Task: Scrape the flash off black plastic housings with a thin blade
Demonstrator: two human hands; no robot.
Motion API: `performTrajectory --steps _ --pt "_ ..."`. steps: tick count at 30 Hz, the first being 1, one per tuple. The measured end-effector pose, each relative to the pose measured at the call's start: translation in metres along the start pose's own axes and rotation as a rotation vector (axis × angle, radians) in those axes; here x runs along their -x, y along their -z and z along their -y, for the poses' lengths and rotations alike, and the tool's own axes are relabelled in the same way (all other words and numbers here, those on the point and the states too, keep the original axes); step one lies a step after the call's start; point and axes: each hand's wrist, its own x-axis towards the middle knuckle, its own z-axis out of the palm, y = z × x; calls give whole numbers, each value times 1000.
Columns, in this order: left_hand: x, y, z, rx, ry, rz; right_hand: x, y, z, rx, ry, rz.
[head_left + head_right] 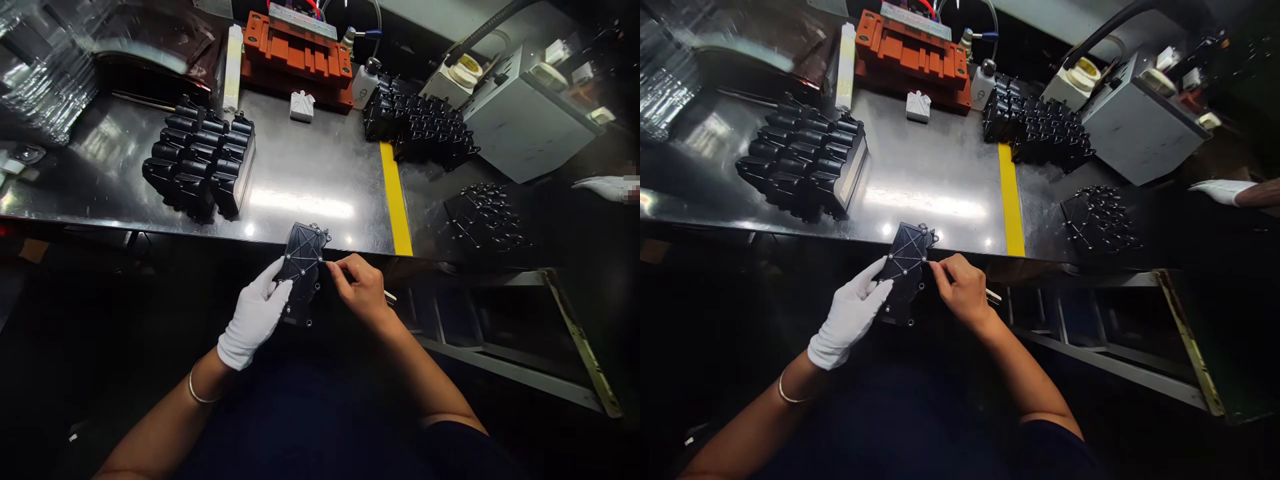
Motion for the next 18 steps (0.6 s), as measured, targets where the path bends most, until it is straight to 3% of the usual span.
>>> performTrajectory --steps 4,8,10,12,14,16,18 --pt "-1 4 0 22 -4 -7 -3 3 2 -162 -54 85" --pt "7 27 -12 34 124 232 -11 15 -5 -386 -299 -43" --pt "14 42 -20 16 221 360 -11 18 -8 -560 -462 133" --pt "17 56 -25 7 308 433 -6 17 -8 -775 -621 475" --pt "15 66 -24 84 354 413 4 12 -6 -980 -770 652" --pt "10 69 -17 353 353 264 15 6 -2 -1123 -880 577" --pt "5 66 -4 774 433 111 25 0 0 -1184 -916 448"
